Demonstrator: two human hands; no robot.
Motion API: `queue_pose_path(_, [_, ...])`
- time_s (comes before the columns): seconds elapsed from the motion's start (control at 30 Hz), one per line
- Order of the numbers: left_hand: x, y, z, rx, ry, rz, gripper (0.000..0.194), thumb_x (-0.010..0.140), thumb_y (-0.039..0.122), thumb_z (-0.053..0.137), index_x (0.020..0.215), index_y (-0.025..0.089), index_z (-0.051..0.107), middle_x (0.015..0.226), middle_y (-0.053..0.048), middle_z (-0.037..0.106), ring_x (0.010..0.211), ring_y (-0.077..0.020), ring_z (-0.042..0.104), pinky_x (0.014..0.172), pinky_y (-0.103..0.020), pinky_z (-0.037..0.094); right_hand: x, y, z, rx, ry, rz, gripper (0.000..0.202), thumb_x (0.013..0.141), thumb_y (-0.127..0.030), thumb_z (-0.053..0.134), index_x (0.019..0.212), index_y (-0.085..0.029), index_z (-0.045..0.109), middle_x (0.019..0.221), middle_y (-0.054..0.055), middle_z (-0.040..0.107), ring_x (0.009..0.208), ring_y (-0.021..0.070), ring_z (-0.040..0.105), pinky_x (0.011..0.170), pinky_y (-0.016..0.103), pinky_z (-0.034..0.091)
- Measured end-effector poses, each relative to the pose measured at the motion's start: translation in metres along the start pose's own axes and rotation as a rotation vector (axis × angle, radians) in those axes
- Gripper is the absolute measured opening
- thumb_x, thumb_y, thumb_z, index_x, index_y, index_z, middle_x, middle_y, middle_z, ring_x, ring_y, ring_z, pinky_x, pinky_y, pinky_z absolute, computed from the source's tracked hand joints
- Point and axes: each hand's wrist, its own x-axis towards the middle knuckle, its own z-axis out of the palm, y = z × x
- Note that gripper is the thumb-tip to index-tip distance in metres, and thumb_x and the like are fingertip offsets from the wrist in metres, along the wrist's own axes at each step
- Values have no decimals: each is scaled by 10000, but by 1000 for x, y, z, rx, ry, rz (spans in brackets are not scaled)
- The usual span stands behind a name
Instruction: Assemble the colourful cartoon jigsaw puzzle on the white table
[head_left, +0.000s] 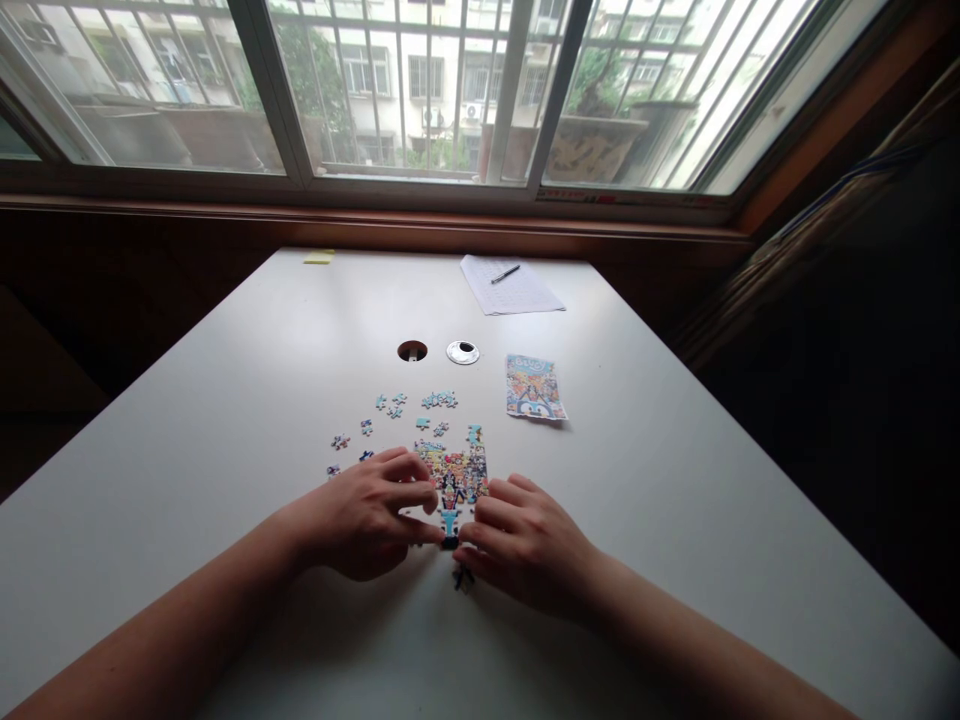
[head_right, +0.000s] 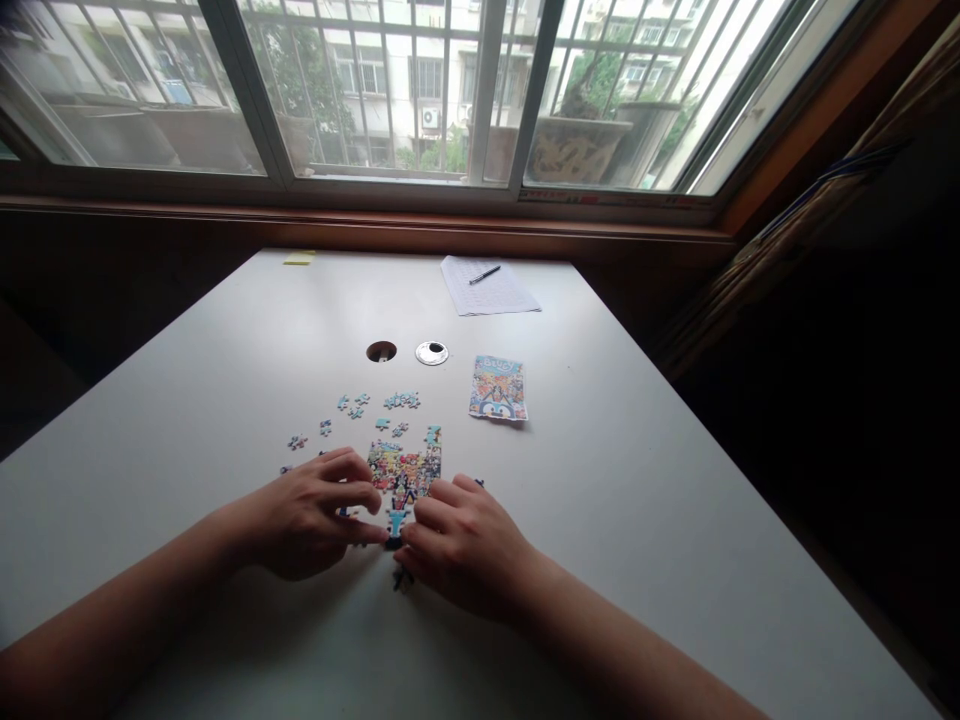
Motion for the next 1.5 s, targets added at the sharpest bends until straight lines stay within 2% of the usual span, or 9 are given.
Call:
queue_pose_path(0.13, [0, 0, 1, 17, -12, 4, 426, 751, 119, 657, 1127, 319, 666, 980, -32, 643, 961, -236, 538, 842, -406, 481, 0, 0, -1, -8, 0, -43, 163, 974, -280, 557, 843, -221, 633, 735, 5, 574, 742, 181, 437, 666, 345, 235])
queue_pose_path(0.4, [1, 0, 1, 21, -37, -1, 363, 797, 164, 638, 1128, 310, 668, 962, -38, 650, 975, -254, 528, 826, -421, 458, -1, 0, 0, 12, -12, -59, 148, 979, -274, 554, 889, -235, 665, 735, 0, 576, 721, 175, 410, 655, 352, 222])
queue_pose_path(0.87, [2, 1, 2, 22, -29, -8, 418, 743, 136, 667, 1121, 312, 672, 920, -35, 613, 988, -252, 527, 843, -407, 474, 0, 2, -2, 49, -27, -49, 135, 970, -277, 578, 889, -242, 679, 737, 0, 595, 724, 163, 436, 653, 347, 225])
queue_pose_path(1.23, [-1, 0, 3, -14, -11, -16, 429, 718, 123, 656, 1108, 302, 670, 931, -40, 585, 917, -233, 507, 837, -401, 488, 0, 2, -3, 45, -16, -65, 139, 969, -289, 568, 897, -245, 678, 710, -3, 579, 716, 164, 447, 649, 344, 229])
queue_pose_path(1.33, [-4, -2, 4, -43, 74, -36, 412, 725, 94, 613, 1092, 275, 662, 903, -43, 591, 885, -221, 511, 810, -391, 492, -2, 5, -4, 76, 32, -51, 118, 960, -274, 580, 938, -244, 692, 690, -6, 566, 691, 154, 458, 650, 335, 256])
queue_pose_path(1.5, [-10, -13, 1, -7, 421, -170, 280, 775, 59, 568, 958, 240, 678, 822, -33, 601, 810, -196, 501, 711, -349, 471, -9, 23, -6, 168, 192, 51, 119, 943, -230, 613, 996, -221, 719, 679, -3, 571, 637, 134, 481, 643, 310, 342])
